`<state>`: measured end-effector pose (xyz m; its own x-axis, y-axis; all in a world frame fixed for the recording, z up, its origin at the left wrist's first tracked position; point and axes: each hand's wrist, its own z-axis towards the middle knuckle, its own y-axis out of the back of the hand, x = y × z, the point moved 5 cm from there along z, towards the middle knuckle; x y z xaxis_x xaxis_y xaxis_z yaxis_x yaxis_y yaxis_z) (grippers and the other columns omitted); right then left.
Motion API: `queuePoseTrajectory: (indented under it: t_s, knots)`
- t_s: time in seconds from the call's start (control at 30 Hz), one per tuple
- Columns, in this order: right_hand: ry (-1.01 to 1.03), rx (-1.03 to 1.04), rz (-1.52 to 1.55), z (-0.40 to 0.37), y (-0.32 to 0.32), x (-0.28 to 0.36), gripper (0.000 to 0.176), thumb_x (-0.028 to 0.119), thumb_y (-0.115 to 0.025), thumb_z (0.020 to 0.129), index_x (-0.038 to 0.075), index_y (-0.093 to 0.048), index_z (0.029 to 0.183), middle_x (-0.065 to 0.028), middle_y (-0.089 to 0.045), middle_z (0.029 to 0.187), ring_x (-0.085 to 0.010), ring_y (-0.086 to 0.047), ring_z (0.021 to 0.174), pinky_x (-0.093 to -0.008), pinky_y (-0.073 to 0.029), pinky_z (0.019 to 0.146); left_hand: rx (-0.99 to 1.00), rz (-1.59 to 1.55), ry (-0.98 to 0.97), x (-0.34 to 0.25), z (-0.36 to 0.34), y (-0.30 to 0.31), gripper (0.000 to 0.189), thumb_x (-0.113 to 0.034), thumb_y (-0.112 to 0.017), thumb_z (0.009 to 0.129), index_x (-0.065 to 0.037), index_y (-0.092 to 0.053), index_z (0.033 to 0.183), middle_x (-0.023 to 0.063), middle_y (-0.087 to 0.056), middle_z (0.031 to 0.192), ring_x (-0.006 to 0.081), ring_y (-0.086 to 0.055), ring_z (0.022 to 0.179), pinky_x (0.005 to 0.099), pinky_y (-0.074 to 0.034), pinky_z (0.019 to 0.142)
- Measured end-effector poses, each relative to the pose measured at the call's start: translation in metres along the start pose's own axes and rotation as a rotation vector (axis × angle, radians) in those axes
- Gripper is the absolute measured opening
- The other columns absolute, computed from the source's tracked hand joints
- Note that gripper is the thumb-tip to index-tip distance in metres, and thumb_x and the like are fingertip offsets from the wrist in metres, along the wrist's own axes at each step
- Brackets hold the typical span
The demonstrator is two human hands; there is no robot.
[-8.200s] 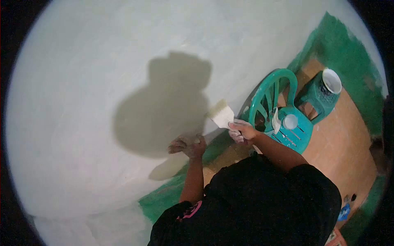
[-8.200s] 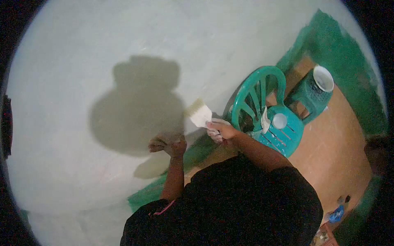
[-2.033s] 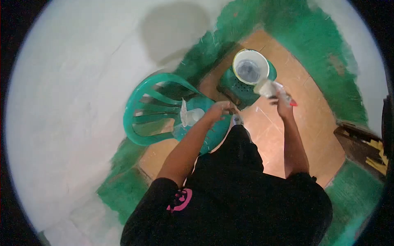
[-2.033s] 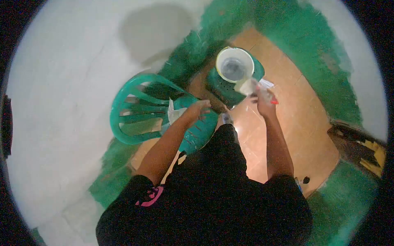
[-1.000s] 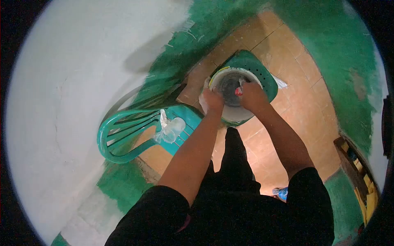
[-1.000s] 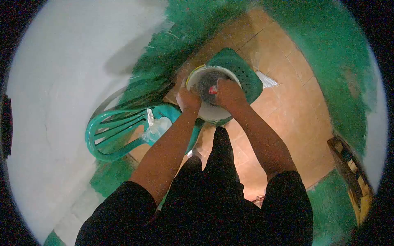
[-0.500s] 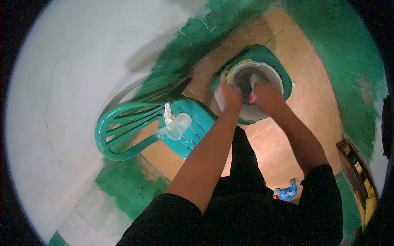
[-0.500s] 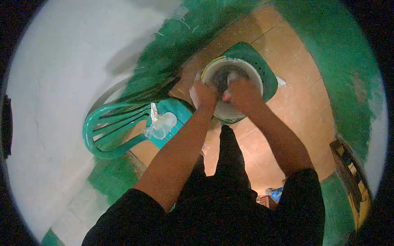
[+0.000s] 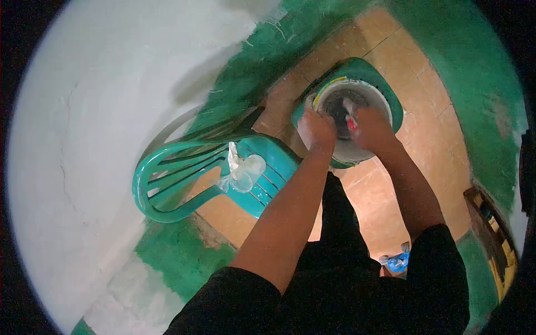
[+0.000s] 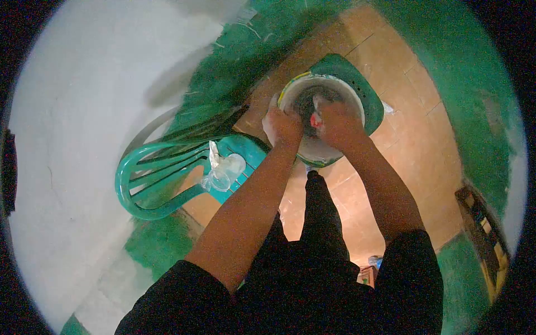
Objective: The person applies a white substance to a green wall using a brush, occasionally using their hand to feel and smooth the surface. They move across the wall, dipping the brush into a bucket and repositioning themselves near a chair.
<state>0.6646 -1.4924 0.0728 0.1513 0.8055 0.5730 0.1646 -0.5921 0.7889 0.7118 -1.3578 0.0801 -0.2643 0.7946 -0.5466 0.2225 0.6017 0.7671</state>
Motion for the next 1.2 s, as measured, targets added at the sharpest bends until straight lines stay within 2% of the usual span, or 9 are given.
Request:
queuePoseTrajectory:
  t_s: [0.17, 0.23, 0.33, 0.47, 0.53, 0.57, 0.67, 0.77, 1.2]
  knots:
    - [-0.113, -0.003, -0.005, 0.004, -0.008, 0.014, 0.037, 0.021, -0.063, 0.074, -0.002, -0.058, 0.102, -0.0256, -0.061, 0.093, -0.0406, -0.06, 0.084, -0.0458, -0.048, 0.075, 0.008, -0.001, 0.035, 0.001, -0.001, 0.001, 0.04, -0.015, -0.056, 0.076, -0.007, -0.055, 0.115, 0.0234, -0.063, 0.091, 0.0384, -0.062, 0.086, 0.0455, -0.049, 0.076]
    - [-0.275, 0.209, -0.019, -0.006, -0.033, 0.018, 0.038, 0.021, -0.064, 0.073, -0.003, -0.059, 0.103, -0.0264, -0.06, 0.093, -0.0397, -0.059, 0.087, -0.0464, -0.047, 0.077, 0.026, 0.019, 0.057, 0.003, -0.002, 0.0, 0.041, -0.015, -0.055, 0.076, -0.007, -0.054, 0.116, 0.0233, -0.063, 0.091, 0.0386, -0.061, 0.086, 0.0458, -0.049, 0.076]
    - [-0.22, 0.026, 0.114, -0.02, -0.016, 0.024, 0.025, 0.021, -0.061, 0.076, -0.001, -0.06, 0.089, -0.0229, -0.062, 0.085, -0.0395, -0.061, 0.081, -0.047, -0.048, 0.075, 0.031, 0.044, 0.049, -0.001, 0.0, 0.0, 0.043, -0.014, -0.055, 0.077, -0.008, -0.052, 0.119, 0.0229, -0.063, 0.092, 0.039, -0.061, 0.085, 0.0462, -0.049, 0.076]
    - [-0.107, 0.144, 0.211, -0.013, -0.01, 0.003, 0.028, 0.025, -0.059, 0.079, -0.002, -0.061, 0.085, -0.0236, -0.062, 0.083, -0.0406, -0.06, 0.079, -0.0485, -0.047, 0.073, -0.009, 0.051, 0.022, -0.002, -0.003, 0.001, 0.037, -0.01, -0.054, 0.078, -0.015, -0.054, 0.114, 0.0186, -0.064, 0.091, 0.0368, -0.062, 0.084, 0.0459, -0.049, 0.075]
    - [-0.037, -0.347, 0.054, -0.01, 0.015, -0.002, 0.029, 0.026, -0.058, 0.079, -0.002, -0.062, 0.08, -0.024, -0.061, 0.079, -0.0403, -0.06, 0.077, -0.0486, -0.047, 0.071, 0.022, 0.052, 0.012, 0.001, -0.003, 0.0, 0.041, -0.013, -0.055, 0.078, -0.012, -0.052, 0.118, 0.0201, -0.064, 0.09, 0.0379, -0.062, 0.084, 0.0469, -0.048, 0.075]
    - [-0.031, -0.344, 0.058, -0.007, 0.012, -0.001, 0.029, 0.026, -0.058, 0.079, -0.002, -0.062, 0.08, -0.024, -0.061, 0.079, -0.0403, -0.06, 0.077, -0.0486, -0.047, 0.071, 0.052, 0.049, -0.006, 0.001, -0.003, -0.001, 0.047, -0.016, -0.057, 0.077, -0.008, -0.05, 0.123, 0.0217, -0.064, 0.09, 0.039, -0.061, 0.084, 0.048, -0.048, 0.075]
    - [-0.254, 0.208, 0.086, -0.005, -0.029, 0.004, 0.028, 0.025, -0.06, 0.078, -0.002, -0.062, 0.086, -0.0239, -0.062, 0.085, -0.0384, -0.061, 0.08, -0.0481, -0.047, 0.075, 0.022, 0.096, 0.004, 0.002, -0.002, -0.004, 0.044, -0.017, -0.056, 0.078, -0.007, -0.05, 0.121, 0.0218, -0.064, 0.089, 0.039, -0.061, 0.083, 0.0485, -0.048, 0.074]
    - [-0.057, 0.24, 0.043, -0.019, -0.018, 0.029, 0.028, 0.023, -0.061, 0.076, -0.001, -0.061, 0.09, -0.023, -0.062, 0.087, -0.0376, -0.061, 0.084, -0.0465, -0.047, 0.077, 0.043, 0.11, 0.0, 0.002, -0.003, -0.003, 0.043, -0.019, -0.056, 0.078, -0.007, -0.052, 0.119, 0.0223, -0.064, 0.088, 0.0392, -0.061, 0.083, 0.0479, -0.048, 0.074]
    - [-0.064, 0.289, -0.09, -0.02, -0.004, 0.03, 0.024, 0.017, -0.065, 0.069, 0.002, -0.063, 0.088, -0.0221, -0.063, 0.082, -0.0391, -0.061, 0.078, -0.0453, -0.049, 0.072, -0.011, 0.08, -0.001, -0.002, -0.004, 0.0, 0.043, -0.013, -0.055, 0.075, -0.008, -0.053, 0.118, 0.0228, -0.063, 0.089, 0.0396, -0.061, 0.083, 0.0471, -0.049, 0.076]
